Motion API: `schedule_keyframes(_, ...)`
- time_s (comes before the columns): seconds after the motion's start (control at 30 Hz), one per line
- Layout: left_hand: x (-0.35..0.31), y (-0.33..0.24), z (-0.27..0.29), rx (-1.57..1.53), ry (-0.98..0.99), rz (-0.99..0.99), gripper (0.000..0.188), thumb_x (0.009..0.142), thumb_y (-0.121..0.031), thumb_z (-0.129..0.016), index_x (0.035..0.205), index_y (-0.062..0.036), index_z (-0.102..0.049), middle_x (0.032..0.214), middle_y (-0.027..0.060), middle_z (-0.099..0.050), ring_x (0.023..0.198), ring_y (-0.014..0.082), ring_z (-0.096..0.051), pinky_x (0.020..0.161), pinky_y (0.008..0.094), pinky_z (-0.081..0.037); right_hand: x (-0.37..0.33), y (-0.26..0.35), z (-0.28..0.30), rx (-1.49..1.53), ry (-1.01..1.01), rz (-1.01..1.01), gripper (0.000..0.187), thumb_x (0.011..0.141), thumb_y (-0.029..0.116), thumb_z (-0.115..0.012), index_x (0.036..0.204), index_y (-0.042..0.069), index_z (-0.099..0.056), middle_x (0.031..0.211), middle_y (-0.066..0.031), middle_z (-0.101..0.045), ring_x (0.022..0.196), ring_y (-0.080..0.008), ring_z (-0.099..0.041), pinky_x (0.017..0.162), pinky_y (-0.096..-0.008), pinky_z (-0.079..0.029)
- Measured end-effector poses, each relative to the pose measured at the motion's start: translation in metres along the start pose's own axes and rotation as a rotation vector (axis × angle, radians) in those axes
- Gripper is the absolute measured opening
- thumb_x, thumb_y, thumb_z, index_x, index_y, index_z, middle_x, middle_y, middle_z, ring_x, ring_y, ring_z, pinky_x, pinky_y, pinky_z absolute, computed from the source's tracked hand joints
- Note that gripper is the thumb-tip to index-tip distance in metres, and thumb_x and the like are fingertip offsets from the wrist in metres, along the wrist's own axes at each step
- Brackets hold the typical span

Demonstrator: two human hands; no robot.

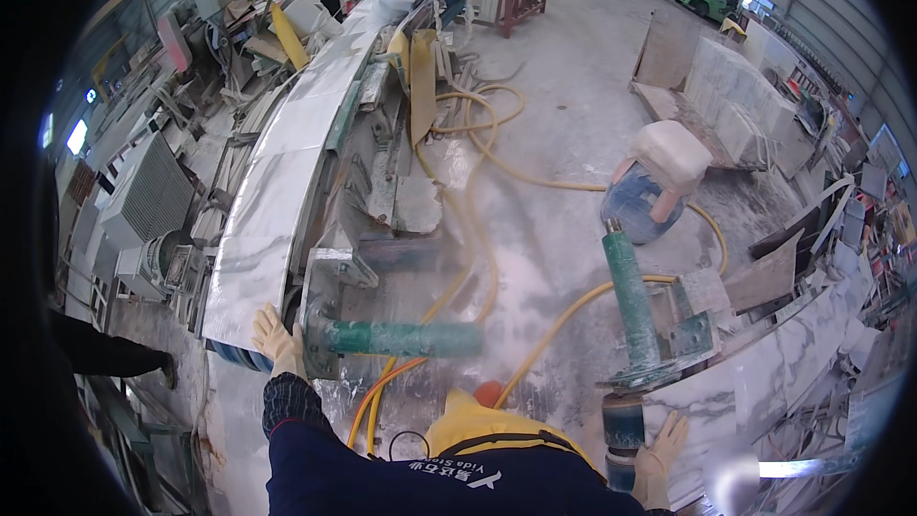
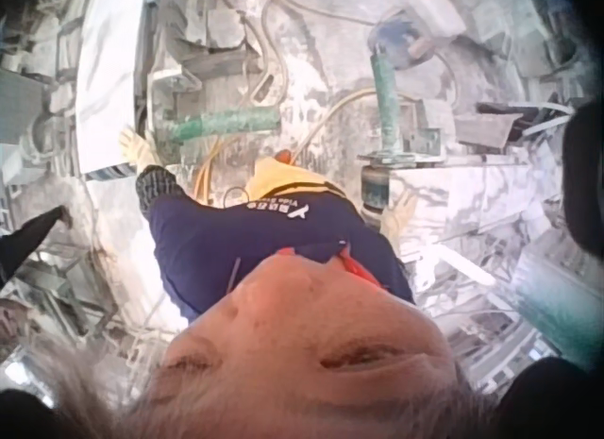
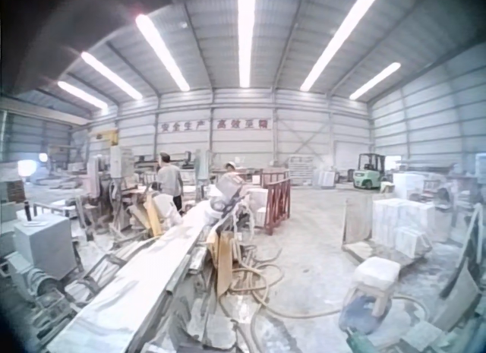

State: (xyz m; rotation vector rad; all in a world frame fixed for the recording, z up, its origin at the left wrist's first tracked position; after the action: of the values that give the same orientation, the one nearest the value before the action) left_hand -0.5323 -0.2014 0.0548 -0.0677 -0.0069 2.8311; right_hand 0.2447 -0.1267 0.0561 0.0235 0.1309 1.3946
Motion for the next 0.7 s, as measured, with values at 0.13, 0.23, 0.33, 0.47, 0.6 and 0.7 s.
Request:
schedule_keyframes(0.13, -0.002, 0.003, 0.001, -0.002, -0.006, -0.017, 0.092, 0.087, -0.041, -0.068, 0.163, -0.0209, -0.019, 0.168, 0.0122, -0.02, 0.155, 0.0346, -0.017, 0.124, 0.0568, -0.013, -0.002, 0.0, -0.001, -0.029, -0.016, 0.001, 0.109, 0.069, 0.005, -0.075, 0.161, 0.001, -0.016, 0.162, -0.0298, -0.02, 0.149, -0.0471, -0.021, 0.125, -0.0492, -0.019)
schedule_keyframes(0.23, -0.003, 0.004, 0.002, -0.005, 0.0, -0.022, 0.09, 0.087, -0.04, -0.068, 0.162, -0.02, -0.021, 0.168, 0.0129, -0.021, 0.154, 0.0352, -0.018, 0.123, 0.0574, -0.013, -0.004, 0.0, -0.003, 0.001, -0.027, -0.015, 0.103, 0.073, 0.011, -0.074, 0.16, 0.0, -0.019, 0.161, -0.0307, -0.022, 0.149, -0.0471, -0.022, 0.124, -0.0507, -0.02)
schedule_keyframes(0.33, -0.003, 0.007, 0.001, -0.018, 0.002, -0.037, 0.088, 0.087, -0.039, -0.067, 0.161, -0.019, -0.023, 0.167, 0.014, -0.022, 0.154, 0.0361, -0.018, 0.123, 0.0578, -0.015, -0.005, 0.001, -0.011, 0.028, -0.127, 0.055, 0.088, 0.082, 0.018, -0.071, 0.156, -0.002, -0.029, 0.158, -0.0325, -0.028, 0.147, -0.048, -0.026, 0.123, -0.053, -0.022)
schedule_keyframes(0.47, 0.002, 0.021, 0.001, -0.058, 0.018, -0.087, 0.086, 0.087, -0.039, -0.066, 0.16, -0.0174, -0.027, 0.166, 0.016, -0.025, 0.153, 0.037, -0.019, 0.122, 0.0581, -0.016, 0.005, 0.004, -0.03, 0.087, -0.318, 0.197, 0.061, 0.095, 0.02, -0.062, 0.148, -0.004, -0.045, 0.152, -0.0332, -0.04, 0.142, -0.0491, -0.037, 0.12, -0.0553, -0.025)
schedule_keyframes(0.6, 0.01, 0.035, 0.003, -0.107, 0.061, -0.128, 0.073, 0.096, -0.038, -0.06, 0.16, -0.0221, -0.029, 0.167, 0.0128, -0.024, 0.152, 0.0388, -0.022, 0.12, 0.0589, -0.019, 0.022, 0.001, -0.038, 0.118, -0.424, 0.207, 0.047, 0.1, 0.017, -0.056, 0.143, -0.002, -0.053, 0.149, -0.0295, -0.047, 0.139, -0.0482, -0.042, 0.119, -0.0558, -0.027)
schedule_keyframes(0.7, 0.014, 0.031, -0.002, -0.007, 0.051, 0.012, 0.068, 0.099, -0.039, -0.056, 0.16, -0.0278, -0.027, 0.168, 0.01, -0.024, 0.151, 0.039, -0.024, 0.119, 0.0626, -0.02, 0.026, 0.001, -0.034, 0.115, -0.367, 0.183, 0.046, 0.1, 0.017, -0.055, 0.143, 0.0, -0.054, 0.15, -0.0273, -0.046, 0.139, -0.0475, -0.042, 0.119, -0.0554, -0.027)
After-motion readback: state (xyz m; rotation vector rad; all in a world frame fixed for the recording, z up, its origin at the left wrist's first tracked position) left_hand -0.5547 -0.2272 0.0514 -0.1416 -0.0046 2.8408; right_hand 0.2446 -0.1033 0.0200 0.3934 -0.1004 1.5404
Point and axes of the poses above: each hand's wrist, its own x-axis towards the middle knuckle, its own z-axis out of the back of the hand, y = z × x, the point moved 1 cm from there along x, towards the middle knuckle
